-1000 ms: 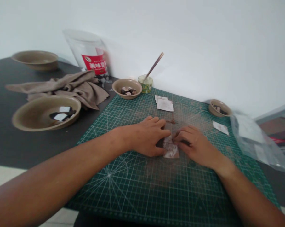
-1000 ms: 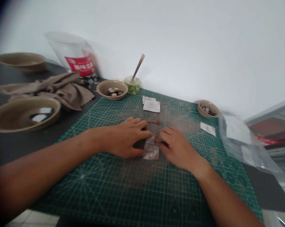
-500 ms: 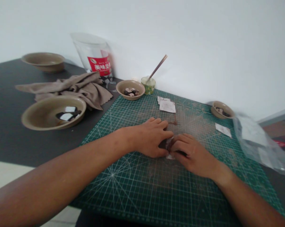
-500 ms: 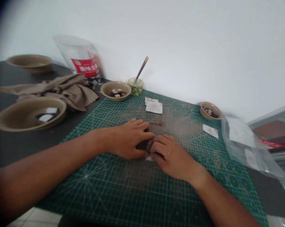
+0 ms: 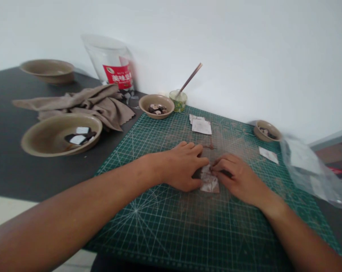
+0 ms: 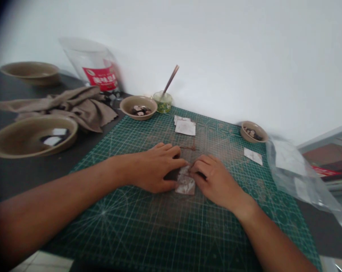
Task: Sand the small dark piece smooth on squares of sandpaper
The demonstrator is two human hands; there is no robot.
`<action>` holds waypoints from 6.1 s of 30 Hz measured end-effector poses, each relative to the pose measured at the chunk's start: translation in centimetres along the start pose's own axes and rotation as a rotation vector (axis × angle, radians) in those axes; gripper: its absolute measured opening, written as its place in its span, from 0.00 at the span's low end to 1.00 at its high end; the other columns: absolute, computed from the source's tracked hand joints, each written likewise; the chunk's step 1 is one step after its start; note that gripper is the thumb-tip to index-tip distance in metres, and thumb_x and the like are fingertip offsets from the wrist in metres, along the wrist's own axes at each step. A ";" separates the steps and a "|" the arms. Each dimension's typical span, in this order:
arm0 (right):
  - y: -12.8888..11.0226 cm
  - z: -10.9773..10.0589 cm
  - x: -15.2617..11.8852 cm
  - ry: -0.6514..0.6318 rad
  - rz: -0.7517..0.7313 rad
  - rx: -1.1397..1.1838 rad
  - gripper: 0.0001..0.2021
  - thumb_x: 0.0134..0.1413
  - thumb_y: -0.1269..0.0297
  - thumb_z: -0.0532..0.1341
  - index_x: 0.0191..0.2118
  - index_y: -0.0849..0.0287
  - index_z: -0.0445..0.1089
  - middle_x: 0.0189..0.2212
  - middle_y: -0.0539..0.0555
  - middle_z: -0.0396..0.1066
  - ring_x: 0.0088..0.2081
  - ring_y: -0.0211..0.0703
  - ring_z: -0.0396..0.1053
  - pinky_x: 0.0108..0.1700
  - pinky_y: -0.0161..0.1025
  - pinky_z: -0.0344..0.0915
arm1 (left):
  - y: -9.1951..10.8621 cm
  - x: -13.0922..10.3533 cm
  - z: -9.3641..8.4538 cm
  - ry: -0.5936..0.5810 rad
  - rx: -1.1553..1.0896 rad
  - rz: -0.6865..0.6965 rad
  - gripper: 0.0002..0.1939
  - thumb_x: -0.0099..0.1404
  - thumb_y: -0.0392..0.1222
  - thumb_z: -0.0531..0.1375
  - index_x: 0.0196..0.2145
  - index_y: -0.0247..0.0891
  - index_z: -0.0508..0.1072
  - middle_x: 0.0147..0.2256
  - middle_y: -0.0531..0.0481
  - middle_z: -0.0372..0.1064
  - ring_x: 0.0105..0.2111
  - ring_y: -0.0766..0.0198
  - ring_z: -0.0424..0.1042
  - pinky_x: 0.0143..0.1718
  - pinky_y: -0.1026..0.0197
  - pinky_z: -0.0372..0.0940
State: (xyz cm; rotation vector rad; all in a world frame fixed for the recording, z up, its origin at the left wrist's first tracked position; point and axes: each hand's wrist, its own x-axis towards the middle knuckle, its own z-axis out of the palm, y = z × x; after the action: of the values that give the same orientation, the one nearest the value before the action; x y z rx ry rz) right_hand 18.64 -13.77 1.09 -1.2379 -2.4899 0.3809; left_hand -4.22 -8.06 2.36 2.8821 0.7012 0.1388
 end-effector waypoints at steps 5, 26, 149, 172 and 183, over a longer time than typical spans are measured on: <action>-0.5 0.3 0.2 -0.064 -0.043 0.035 0.05 0.64 0.73 0.60 0.39 0.56 0.71 0.41 0.53 0.73 0.44 0.46 0.68 0.48 0.47 0.64 | 0.1 0.0 0.0 -0.017 -0.009 0.003 0.21 0.64 0.56 0.59 0.48 0.41 0.72 0.47 0.40 0.65 0.46 0.47 0.67 0.50 0.45 0.60; -0.7 0.0 -0.2 -0.084 -0.042 -0.008 0.05 0.64 0.73 0.60 0.38 0.57 0.72 0.40 0.53 0.73 0.43 0.45 0.68 0.47 0.46 0.63 | 0.4 -0.1 0.1 0.049 0.048 0.009 0.20 0.64 0.55 0.60 0.45 0.38 0.71 0.46 0.41 0.68 0.44 0.49 0.69 0.45 0.47 0.62; -0.8 -0.4 0.3 -0.104 -0.014 -0.068 0.05 0.64 0.72 0.59 0.38 0.56 0.72 0.40 0.53 0.75 0.44 0.47 0.68 0.48 0.47 0.60 | 0.6 -0.2 -0.2 -0.076 -0.004 -0.079 0.25 0.63 0.60 0.57 0.49 0.39 0.68 0.47 0.40 0.67 0.44 0.47 0.70 0.48 0.45 0.64; -0.9 -0.6 0.3 -0.106 0.000 -0.064 0.04 0.64 0.72 0.59 0.38 0.57 0.71 0.39 0.53 0.74 0.43 0.47 0.67 0.48 0.48 0.61 | 0.6 -0.2 -0.1 -0.084 -0.017 -0.081 0.25 0.63 0.60 0.57 0.50 0.40 0.68 0.48 0.39 0.67 0.45 0.47 0.70 0.48 0.45 0.64; -1.0 -1.0 -0.2 -0.128 0.018 -0.063 0.04 0.65 0.72 0.58 0.38 0.58 0.70 0.38 0.54 0.71 0.43 0.47 0.65 0.48 0.47 0.61 | 0.7 -0.2 -0.1 -0.092 -0.009 -0.083 0.25 0.63 0.60 0.57 0.50 0.40 0.68 0.48 0.40 0.67 0.45 0.48 0.70 0.50 0.45 0.63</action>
State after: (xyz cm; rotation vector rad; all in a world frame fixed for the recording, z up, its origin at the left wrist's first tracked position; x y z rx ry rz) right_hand 18.48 -14.44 2.34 -1.2991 -2.6189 0.4006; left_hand -4.12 -8.77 2.56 2.8246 0.7992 -0.0018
